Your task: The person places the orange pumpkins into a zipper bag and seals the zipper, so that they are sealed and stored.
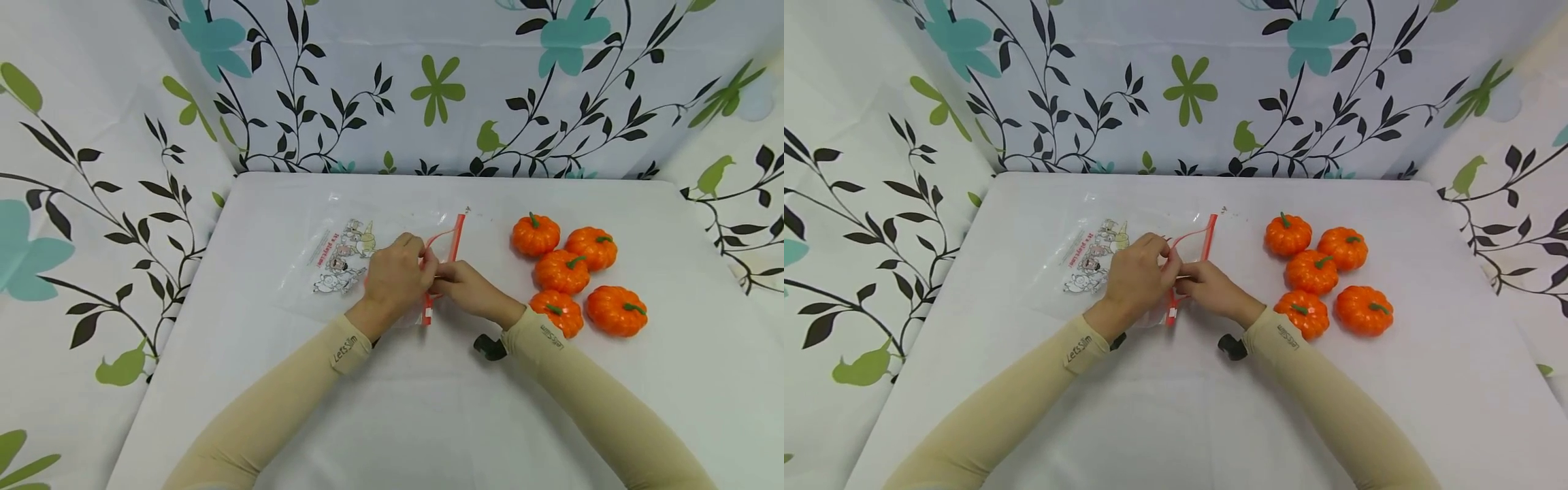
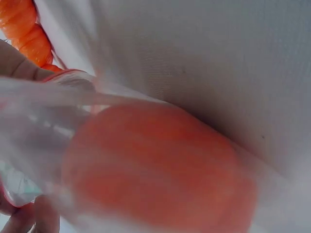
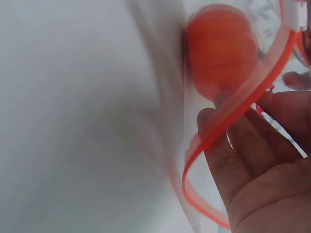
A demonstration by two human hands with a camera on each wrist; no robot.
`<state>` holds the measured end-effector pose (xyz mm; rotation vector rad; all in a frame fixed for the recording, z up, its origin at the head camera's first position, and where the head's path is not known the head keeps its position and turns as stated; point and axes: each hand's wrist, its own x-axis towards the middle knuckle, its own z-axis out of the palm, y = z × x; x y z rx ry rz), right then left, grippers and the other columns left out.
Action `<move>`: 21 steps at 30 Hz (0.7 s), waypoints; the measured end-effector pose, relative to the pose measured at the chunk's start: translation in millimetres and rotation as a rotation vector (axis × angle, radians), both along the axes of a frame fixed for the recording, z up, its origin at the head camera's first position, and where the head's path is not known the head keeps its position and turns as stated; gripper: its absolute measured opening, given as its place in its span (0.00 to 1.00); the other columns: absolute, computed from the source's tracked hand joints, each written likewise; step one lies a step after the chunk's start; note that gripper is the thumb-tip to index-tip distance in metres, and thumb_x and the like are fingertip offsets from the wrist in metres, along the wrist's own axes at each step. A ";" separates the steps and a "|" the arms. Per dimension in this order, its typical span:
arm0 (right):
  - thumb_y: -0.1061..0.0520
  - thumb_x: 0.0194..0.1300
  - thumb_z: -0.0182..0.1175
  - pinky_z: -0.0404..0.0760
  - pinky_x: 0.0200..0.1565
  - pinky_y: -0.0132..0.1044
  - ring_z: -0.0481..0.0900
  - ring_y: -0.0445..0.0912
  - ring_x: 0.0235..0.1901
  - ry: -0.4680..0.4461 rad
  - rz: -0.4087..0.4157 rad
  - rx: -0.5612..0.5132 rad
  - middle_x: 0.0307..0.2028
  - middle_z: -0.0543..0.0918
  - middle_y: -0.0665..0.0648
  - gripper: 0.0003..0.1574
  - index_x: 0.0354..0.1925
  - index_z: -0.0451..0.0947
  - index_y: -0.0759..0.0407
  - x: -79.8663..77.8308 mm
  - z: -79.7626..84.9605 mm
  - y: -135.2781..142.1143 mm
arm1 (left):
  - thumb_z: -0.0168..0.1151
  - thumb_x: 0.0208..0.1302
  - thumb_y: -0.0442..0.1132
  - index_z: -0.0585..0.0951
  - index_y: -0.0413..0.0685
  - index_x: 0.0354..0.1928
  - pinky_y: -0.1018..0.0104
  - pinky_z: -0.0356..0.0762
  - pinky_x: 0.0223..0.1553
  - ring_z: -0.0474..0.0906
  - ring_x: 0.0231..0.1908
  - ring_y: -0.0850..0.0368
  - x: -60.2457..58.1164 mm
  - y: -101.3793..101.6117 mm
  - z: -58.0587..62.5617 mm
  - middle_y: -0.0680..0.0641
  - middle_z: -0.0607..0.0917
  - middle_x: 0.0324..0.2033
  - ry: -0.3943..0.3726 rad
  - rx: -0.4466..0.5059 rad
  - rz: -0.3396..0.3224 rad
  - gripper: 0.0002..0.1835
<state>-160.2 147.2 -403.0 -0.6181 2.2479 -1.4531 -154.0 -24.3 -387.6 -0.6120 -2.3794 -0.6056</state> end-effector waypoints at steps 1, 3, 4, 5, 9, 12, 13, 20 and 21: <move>0.66 0.74 0.52 0.81 0.52 0.46 0.83 0.54 0.45 0.003 -0.004 0.001 0.46 0.87 0.60 0.18 0.57 0.80 0.69 1.1 1.1 3.1 | 0.63 0.60 0.34 0.79 0.43 0.23 0.64 0.73 0.16 0.75 0.17 0.56 -0.3 0.8 0.4 0.47 0.82 0.25 -0.020 0.009 0.000 0.08; 0.66 0.74 0.52 0.79 0.55 0.46 0.83 0.53 0.50 0.026 -0.020 0.017 0.51 0.86 0.59 0.21 0.62 0.78 0.66 3.6 5.0 10.3 | 0.63 0.61 0.34 0.81 0.42 0.25 0.64 0.73 0.17 0.76 0.18 0.56 -1.0 2.4 1.7 0.47 0.83 0.25 -0.062 0.034 -0.005 0.08; 0.66 0.74 0.53 0.78 0.57 0.47 0.82 0.53 0.53 0.044 -0.033 0.028 0.54 0.85 0.59 0.23 0.64 0.77 0.64 5.2 8.1 14.6 | 0.63 0.62 0.35 0.82 0.41 0.25 0.64 0.74 0.18 0.76 0.18 0.56 -1.5 3.3 2.5 0.47 0.84 0.25 -0.080 0.041 -0.005 0.08; 0.66 0.74 0.53 0.77 0.59 0.48 0.81 0.53 0.55 0.066 -0.049 0.038 0.56 0.84 0.59 0.24 0.65 0.76 0.63 6.9 11.9 19.3 | 0.63 0.62 0.35 0.83 0.41 0.26 0.64 0.74 0.19 0.77 0.19 0.56 -2.2 4.0 3.2 0.47 0.84 0.26 -0.094 0.042 -0.004 0.08; 0.62 0.75 0.54 0.75 0.61 0.52 0.76 0.51 0.62 0.164 -0.130 0.104 0.63 0.79 0.54 0.24 0.66 0.77 0.57 14.9 29.5 39.0 | 0.63 0.64 0.37 0.85 0.41 0.27 0.63 0.75 0.20 0.79 0.21 0.55 -4.8 4.9 4.1 0.47 0.86 0.26 -0.137 0.027 0.001 0.10; 0.59 0.74 0.57 0.74 0.61 0.54 0.74 0.51 0.64 0.246 -0.174 0.128 0.67 0.75 0.53 0.26 0.68 0.75 0.56 19.6 42.3 55.5 | 0.62 0.65 0.38 0.86 0.42 0.28 0.63 0.75 0.21 0.79 0.22 0.56 -6.7 5.6 4.0 0.48 0.87 0.27 -0.160 0.007 0.010 0.10; 0.58 0.74 0.59 0.73 0.62 0.54 0.73 0.51 0.64 0.275 -0.183 0.138 0.68 0.73 0.52 0.28 0.69 0.73 0.54 21.1 46.4 60.9 | 0.62 0.65 0.39 0.86 0.42 0.28 0.64 0.75 0.21 0.79 0.22 0.56 -7.2 5.7 3.8 0.48 0.87 0.28 -0.168 0.005 0.012 0.10; 0.43 0.53 0.78 0.59 0.66 0.67 0.59 0.54 0.73 0.344 -0.255 0.269 0.77 0.55 0.44 0.66 0.79 0.48 0.28 32.4 73.4 95.7 | 0.61 0.67 0.39 0.86 0.42 0.30 0.66 0.70 0.20 0.74 0.19 0.57 -13.7 4.4 3.3 0.45 0.87 0.27 -0.236 0.055 0.000 0.10; 0.41 0.49 0.80 0.57 0.65 0.70 0.56 0.55 0.74 0.345 -0.258 0.291 0.78 0.51 0.42 0.71 0.79 0.45 0.25 33.7 75.9 100.5 | 0.61 0.67 0.39 0.86 0.42 0.30 0.66 0.69 0.20 0.73 0.19 0.57 -14.7 4.1 3.3 0.45 0.87 0.27 -0.248 0.065 0.002 0.10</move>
